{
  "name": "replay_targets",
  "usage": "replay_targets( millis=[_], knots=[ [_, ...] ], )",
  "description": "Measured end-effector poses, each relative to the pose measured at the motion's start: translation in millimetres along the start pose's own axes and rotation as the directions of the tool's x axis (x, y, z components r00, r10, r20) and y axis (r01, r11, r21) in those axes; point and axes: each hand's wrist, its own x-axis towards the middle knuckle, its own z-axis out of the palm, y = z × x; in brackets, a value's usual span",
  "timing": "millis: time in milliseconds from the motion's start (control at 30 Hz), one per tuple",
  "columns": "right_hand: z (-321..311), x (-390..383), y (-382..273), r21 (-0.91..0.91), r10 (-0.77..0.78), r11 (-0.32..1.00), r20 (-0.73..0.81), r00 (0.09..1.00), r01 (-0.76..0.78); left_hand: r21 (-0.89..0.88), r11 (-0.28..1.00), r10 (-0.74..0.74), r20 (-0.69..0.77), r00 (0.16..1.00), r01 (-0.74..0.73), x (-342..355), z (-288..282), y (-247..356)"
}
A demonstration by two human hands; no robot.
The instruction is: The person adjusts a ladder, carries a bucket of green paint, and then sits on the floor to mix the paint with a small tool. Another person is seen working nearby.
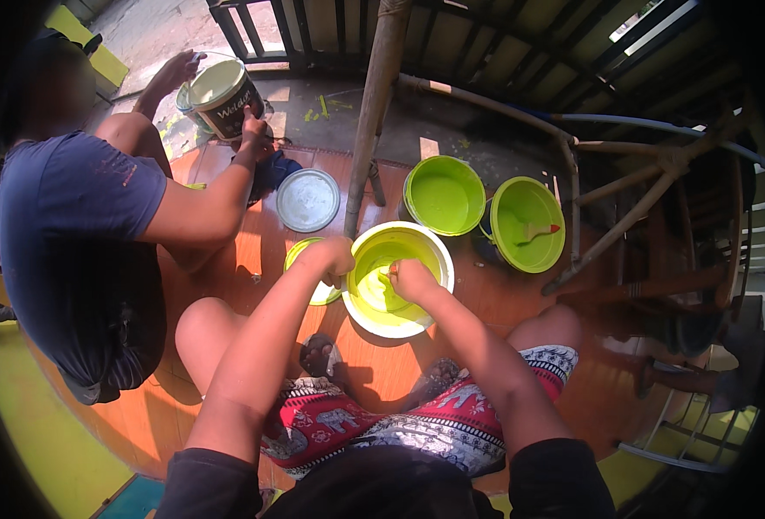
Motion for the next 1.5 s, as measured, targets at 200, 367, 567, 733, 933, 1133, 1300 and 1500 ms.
replay_targets(
  millis=[200, 367, 567, 733, 933, 1133, 1300, 1500],
  knots=[
    [-13, 6, 19, 0.113, 0.036, 0.993, -0.200, 0.979, -0.014, 0.003, 1.000, -0.003, 0.019, 1.000, 0.003, -6, -3, 4],
    [-7, 4, 21, 0.029, 0.067, 0.997, -0.051, 0.996, -0.065, 0.069, 0.997, -0.029, 0.074, 0.997, 0.024, -5, -6, 6],
    [-4, -1, 23, 0.041, 0.091, 0.995, -0.087, 0.992, -0.088, 0.080, 0.996, -0.043, 0.082, 0.996, 0.036, -3, -6, 7],
    [-9, 2, 25, 0.097, 0.054, 0.995, -0.211, 0.976, -0.034, 0.003, 1.000, -0.018, 0.028, 0.999, 0.018, 0, -3, 5],
    [-8, 2, 26, 0.006, 0.143, 0.990, -0.099, 0.985, -0.143, 0.032, 0.999, -0.032, 0.035, 0.999, 0.031, 3, -3, 4],
    [-6, -2, 22, -0.014, 0.215, 0.976, -0.025, 0.976, -0.215, 0.074, 0.996, -0.057, 0.107, 0.993, 0.049, 3, -5, 4],
    [-5, -1, 15, 0.046, 0.121, 0.992, -0.165, 0.979, -0.115, 0.108, 0.993, -0.055, 0.085, 0.995, 0.045, 1, -6, 7],
    [-1, -1, 11, 0.026, 0.148, 0.989, -0.117, 0.982, -0.146, 0.106, 0.993, -0.061, 0.093, 0.994, 0.051, 0, -8, 8]
  ],
)
